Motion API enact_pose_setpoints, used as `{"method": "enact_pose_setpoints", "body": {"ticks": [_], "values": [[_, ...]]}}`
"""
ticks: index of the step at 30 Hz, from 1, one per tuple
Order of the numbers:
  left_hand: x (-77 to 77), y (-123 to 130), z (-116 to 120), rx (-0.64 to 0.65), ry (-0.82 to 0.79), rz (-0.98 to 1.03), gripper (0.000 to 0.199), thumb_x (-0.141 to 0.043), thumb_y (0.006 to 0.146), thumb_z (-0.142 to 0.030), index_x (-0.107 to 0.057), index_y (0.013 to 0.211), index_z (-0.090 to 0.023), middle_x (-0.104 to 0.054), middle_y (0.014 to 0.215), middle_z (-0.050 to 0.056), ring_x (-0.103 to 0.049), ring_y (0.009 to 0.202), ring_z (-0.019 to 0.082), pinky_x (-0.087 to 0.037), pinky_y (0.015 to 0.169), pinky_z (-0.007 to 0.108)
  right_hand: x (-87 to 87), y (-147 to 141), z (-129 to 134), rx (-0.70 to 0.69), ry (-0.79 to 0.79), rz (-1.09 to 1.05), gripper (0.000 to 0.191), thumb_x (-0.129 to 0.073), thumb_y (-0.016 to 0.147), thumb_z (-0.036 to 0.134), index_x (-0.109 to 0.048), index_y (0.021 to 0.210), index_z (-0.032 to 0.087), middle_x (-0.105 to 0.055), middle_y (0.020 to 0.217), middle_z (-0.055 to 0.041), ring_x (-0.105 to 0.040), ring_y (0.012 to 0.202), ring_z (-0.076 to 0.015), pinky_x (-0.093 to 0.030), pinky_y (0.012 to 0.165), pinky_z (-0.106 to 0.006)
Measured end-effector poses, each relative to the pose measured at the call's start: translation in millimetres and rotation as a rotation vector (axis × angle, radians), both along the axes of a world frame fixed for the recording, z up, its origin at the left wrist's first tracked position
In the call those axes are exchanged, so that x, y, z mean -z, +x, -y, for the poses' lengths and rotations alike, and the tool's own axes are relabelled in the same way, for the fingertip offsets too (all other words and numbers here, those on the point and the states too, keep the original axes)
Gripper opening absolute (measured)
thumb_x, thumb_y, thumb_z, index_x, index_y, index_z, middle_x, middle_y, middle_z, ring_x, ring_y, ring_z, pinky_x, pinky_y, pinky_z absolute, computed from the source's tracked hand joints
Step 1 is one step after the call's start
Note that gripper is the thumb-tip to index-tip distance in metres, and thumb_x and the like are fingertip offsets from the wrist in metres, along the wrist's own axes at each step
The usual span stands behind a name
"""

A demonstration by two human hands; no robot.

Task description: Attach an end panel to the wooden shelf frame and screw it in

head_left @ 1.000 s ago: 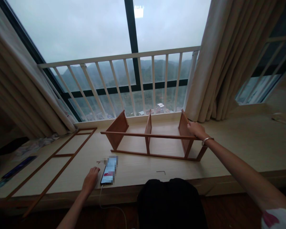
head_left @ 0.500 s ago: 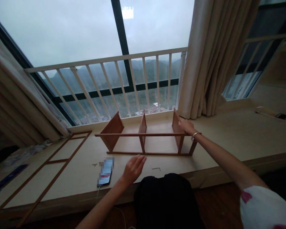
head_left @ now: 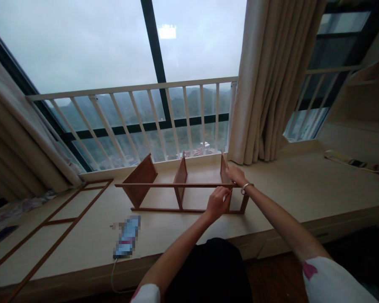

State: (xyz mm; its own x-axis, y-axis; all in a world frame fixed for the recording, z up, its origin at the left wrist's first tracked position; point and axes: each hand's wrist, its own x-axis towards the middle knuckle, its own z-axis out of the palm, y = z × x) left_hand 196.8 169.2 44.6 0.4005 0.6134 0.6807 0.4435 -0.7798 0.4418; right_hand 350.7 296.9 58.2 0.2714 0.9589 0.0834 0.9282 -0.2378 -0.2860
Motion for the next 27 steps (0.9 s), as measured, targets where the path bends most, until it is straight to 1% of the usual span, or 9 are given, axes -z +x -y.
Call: {"method": "enact_pose_setpoints", "body": {"ticks": [4, 10, 19, 27], "values": [[8.3, 20.9, -11.9, -0.022, -0.098, 0.118, 0.008, -0.042, 0.076, -0.015, -0.049, 0.075, -0.016, -0.053, 0.077, 0.002, -0.048, 0.070, 0.011, -0.040, 0.067, 0.024, 1.1, 3.6, -2.7, 0.017, -0.009, -0.027, 0.043, -0.028, 0.080, 0.040, -0.056, 0.098, 0.013, -0.058, 0.098, -0.0169, -0.053, 0.094, -0.0250, -0.038, 0.076, -0.033], [13.6, 37.8, -14.6, -0.055, -0.136, 0.166, 0.007, -0.044, 0.074, -0.013, -0.050, 0.073, -0.016, -0.053, 0.075, 0.002, -0.048, 0.073, 0.011, -0.039, 0.068, 0.025, -0.4, 6.8, -0.4, 0.017, -0.015, -0.069, 0.040, -0.029, 0.080, 0.036, -0.054, 0.101, 0.013, -0.057, 0.100, -0.0164, -0.052, 0.095, -0.0248, -0.039, 0.075, -0.033], [19.2, 51.2, -14.1, -0.090, -0.138, 0.177, 0.007, -0.045, 0.072, -0.012, -0.049, 0.071, -0.016, -0.051, 0.073, 0.002, -0.047, 0.070, 0.012, -0.038, 0.065, 0.025, -4.4, 7.9, 4.8, 0.015, -0.010, -0.091, 0.040, -0.028, 0.081, 0.037, -0.053, 0.103, 0.013, -0.057, 0.101, -0.0161, -0.052, 0.096, -0.0233, -0.039, 0.075, -0.031], [21.6, 51.5, -16.0, -0.069, -0.138, 0.193, 0.007, -0.045, 0.073, -0.011, -0.049, 0.070, -0.016, -0.051, 0.072, 0.002, -0.047, 0.069, 0.012, -0.038, 0.064, 0.026, -5.5, 7.3, 4.8, 0.007, -0.019, -0.078, 0.041, -0.029, 0.080, 0.038, -0.055, 0.102, 0.014, -0.057, 0.102, -0.0162, -0.052, 0.097, -0.0235, -0.038, 0.076, -0.030]]}}
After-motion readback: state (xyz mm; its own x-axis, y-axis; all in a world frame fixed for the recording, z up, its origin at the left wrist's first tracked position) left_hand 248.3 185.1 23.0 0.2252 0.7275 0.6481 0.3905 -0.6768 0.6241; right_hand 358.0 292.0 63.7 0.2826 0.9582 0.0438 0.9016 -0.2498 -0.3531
